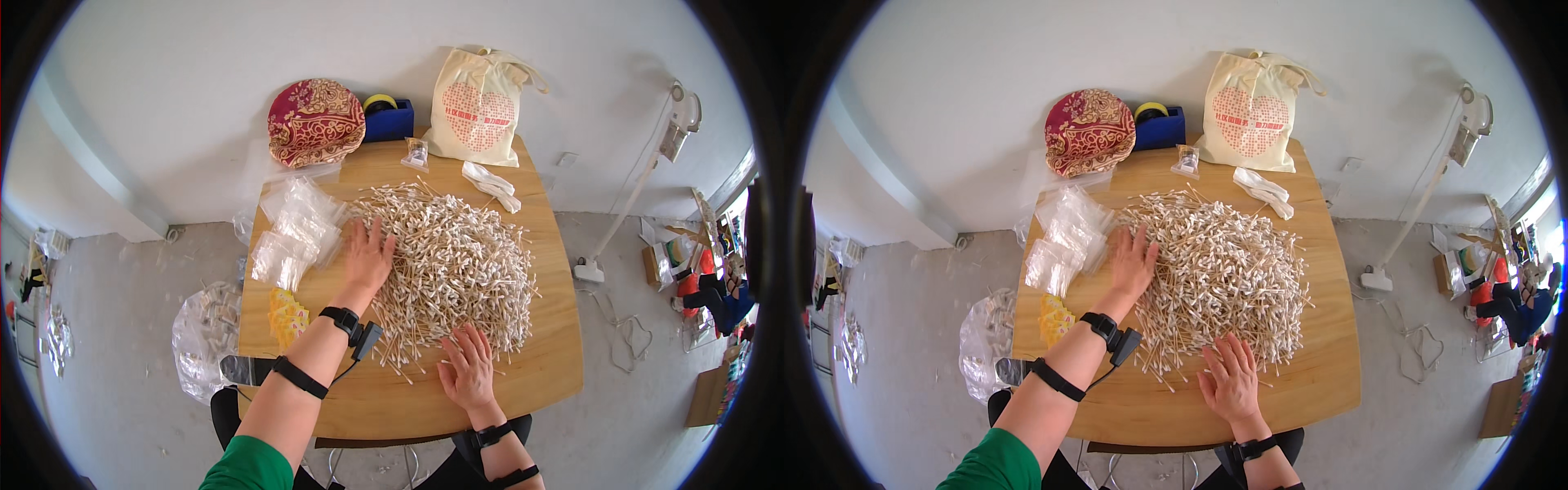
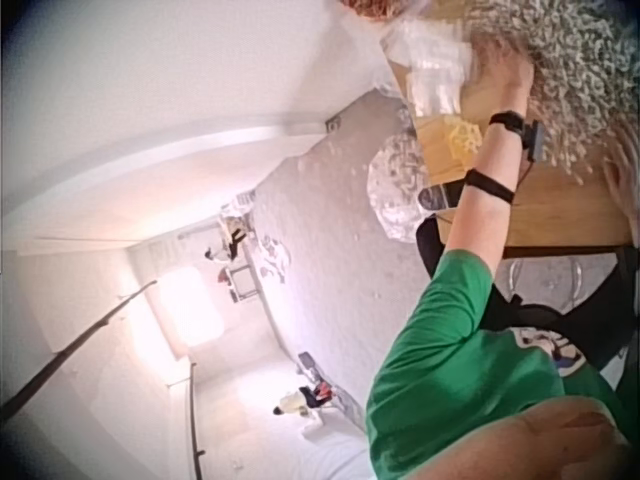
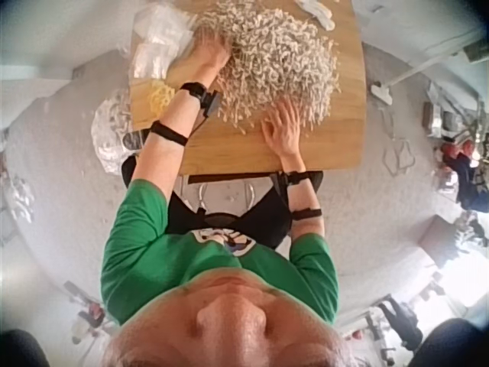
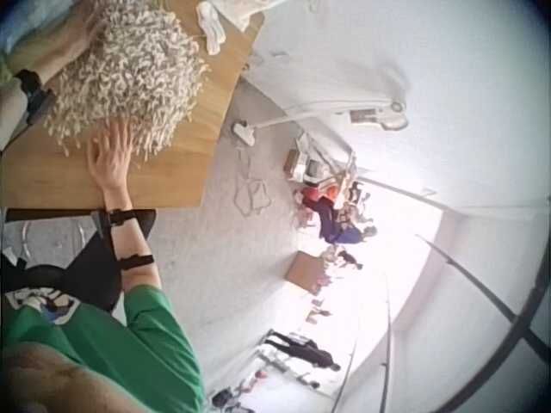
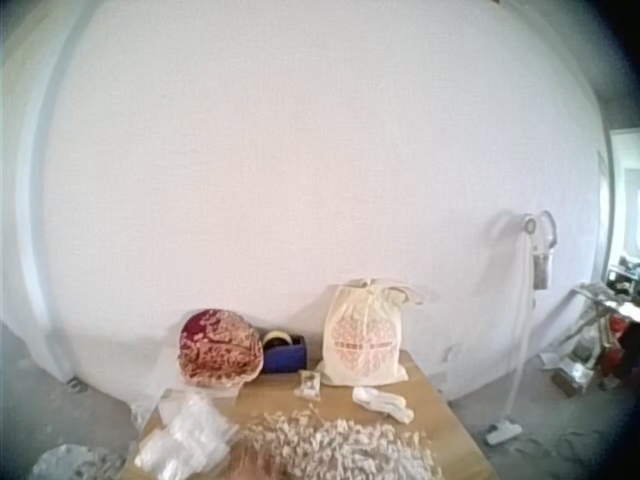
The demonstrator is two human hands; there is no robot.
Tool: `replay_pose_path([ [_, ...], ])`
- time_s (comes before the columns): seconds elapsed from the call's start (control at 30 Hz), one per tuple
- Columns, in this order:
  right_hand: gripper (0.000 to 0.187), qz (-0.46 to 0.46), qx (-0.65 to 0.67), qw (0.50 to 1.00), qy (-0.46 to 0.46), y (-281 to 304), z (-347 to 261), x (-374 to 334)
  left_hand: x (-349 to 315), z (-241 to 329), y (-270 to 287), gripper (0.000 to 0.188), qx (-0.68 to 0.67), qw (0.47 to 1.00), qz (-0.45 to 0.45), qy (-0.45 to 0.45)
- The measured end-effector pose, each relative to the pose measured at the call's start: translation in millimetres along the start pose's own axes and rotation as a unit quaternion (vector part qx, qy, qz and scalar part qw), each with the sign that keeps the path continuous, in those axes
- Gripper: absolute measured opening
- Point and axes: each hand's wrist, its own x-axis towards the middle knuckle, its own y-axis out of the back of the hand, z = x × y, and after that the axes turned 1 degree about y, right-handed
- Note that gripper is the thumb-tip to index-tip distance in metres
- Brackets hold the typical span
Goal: The person is seen picking up cotton swabs and putting them into small plastic bags.
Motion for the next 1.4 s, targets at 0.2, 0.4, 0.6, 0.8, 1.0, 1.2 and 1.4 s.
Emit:
replay_pose_path([
  [0.2, 0.039, 0.000, 0.014, 1.000, -0.007, 2.2, 4.5, -0.2, 22.8, 0.3, 5.4, 0.063, -0.156, 0.987, 0.016, -0.036],
  [0.4, 0.038, -0.002, 0.036, 0.999, -0.006, -1.0, 4.4, 0.1, 81.1, -16.0, -8.2, 0.068, -0.047, 0.998, 0.026, 0.013],
  [0.6, 0.038, 0.003, 0.055, 0.998, -0.016, -0.4, 6.9, -1.1, 86.3, -2.2, -16.0, 0.068, 0.034, 0.995, -0.047, 0.077],
  [0.8, 0.036, 0.003, 0.061, 0.998, -0.017, 1.1, 7.2, -1.9, 88.3, 1.3, -6.3, 0.066, -0.099, 0.992, 0.049, -0.057],
  [1.0, 0.034, 0.018, 0.061, 0.998, -0.022, -2.6, 8.6, -2.6, 77.4, 0.3, 6.5, 0.052, -0.181, 0.981, -0.011, -0.067],
  [1.2, 0.032, 0.058, 0.035, 0.998, -0.011, 6.2, 1.4, -6.0, 47.3, -59.5, 126.6, 0.051, -0.128, 0.984, 0.045, -0.116],
  [1.4, 0.030, 0.040, 0.003, 0.999, -0.008, -5.5, -0.7, -4.6, 8.9, -174.8, 174.2, 0.116, 0.088, 0.983, -0.159, 0.020],
])
